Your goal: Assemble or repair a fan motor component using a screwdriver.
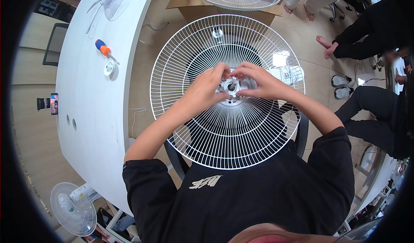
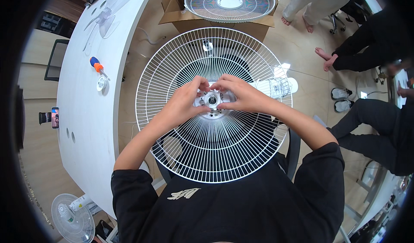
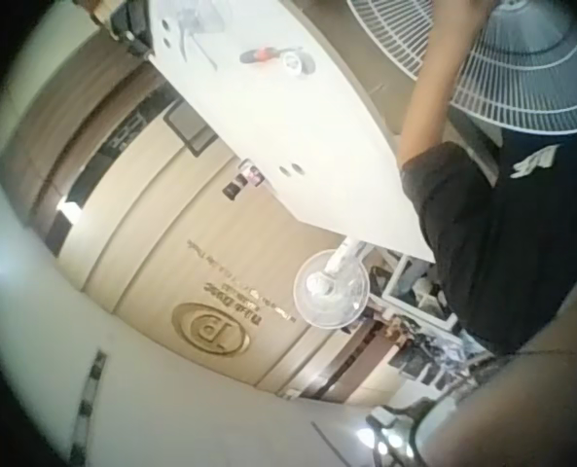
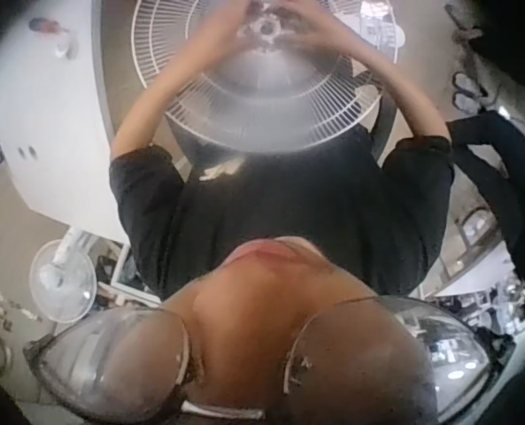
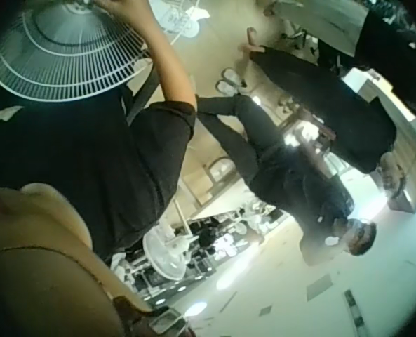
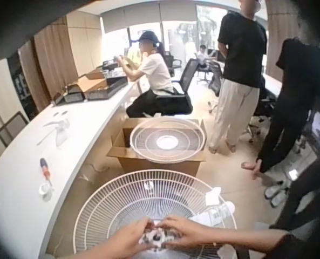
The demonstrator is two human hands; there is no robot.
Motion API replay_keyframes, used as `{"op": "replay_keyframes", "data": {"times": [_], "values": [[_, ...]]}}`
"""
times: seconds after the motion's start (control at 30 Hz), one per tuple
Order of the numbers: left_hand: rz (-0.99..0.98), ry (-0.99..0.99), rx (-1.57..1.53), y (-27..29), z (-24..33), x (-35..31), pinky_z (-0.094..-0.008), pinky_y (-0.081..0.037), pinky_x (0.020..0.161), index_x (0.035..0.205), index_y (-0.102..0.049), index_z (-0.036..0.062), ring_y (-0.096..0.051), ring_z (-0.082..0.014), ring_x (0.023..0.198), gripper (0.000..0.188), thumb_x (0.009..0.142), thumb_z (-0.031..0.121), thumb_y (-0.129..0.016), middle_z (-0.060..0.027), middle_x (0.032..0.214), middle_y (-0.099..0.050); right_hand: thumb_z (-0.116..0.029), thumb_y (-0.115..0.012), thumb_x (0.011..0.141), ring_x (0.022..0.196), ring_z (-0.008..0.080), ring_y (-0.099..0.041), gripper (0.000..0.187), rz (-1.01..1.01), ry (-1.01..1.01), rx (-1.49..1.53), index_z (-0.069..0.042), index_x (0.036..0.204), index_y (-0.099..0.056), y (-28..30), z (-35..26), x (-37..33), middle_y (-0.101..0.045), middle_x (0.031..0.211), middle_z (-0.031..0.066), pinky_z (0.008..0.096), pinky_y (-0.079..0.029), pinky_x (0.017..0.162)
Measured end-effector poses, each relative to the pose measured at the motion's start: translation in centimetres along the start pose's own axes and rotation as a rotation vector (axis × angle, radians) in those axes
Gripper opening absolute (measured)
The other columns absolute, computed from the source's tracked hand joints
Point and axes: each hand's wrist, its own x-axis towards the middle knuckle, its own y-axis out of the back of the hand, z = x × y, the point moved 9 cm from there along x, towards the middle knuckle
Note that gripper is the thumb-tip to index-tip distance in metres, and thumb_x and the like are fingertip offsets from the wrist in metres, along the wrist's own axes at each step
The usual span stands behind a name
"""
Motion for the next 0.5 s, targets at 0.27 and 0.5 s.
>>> {"op": "replay_keyframes", "data": {"times": [0.27, 0.5], "values": [[-0.018, -0.008, -0.007, 0.1, 0.2, 0.0, -0.0375, -0.059, 0.098, 0.118, -0.049, 0.0035, -0.065, -0.0291, 0.112, 0.058, 0.074, 0.007, -0.085, -0.0143, 0.115, -0.062, -0.017, -0.081, 0.081, 0.109, 0.0217, -0.06, 0.053, -0.006, -0.025, -0.047, -0.009, 0.131, -0.063, -0.3, 0.5, -0.1, -0.06, 0.113, 0.0066, 0.0375, -0.05, 0.098], [0.036, -0.103, 0.128, 0.7, 1.3, -0.2, -0.0392, -0.052, 0.089, 0.107, -0.063, 0.0058, -0.058, -0.025, 0.101, 0.036, 0.078, 0.018, -0.083, -0.0079, 0.099, -0.057, -0.022, -0.081, 0.081, 0.102, 0.0214, -0.058, 0.049, 0.012, 0.005, -0.059, -0.007, 0.124, -0.065, 0.0, -0.2, 0.0, -0.059, 0.107, 0.0064, 0.0372, -0.05, 0.09]]}}
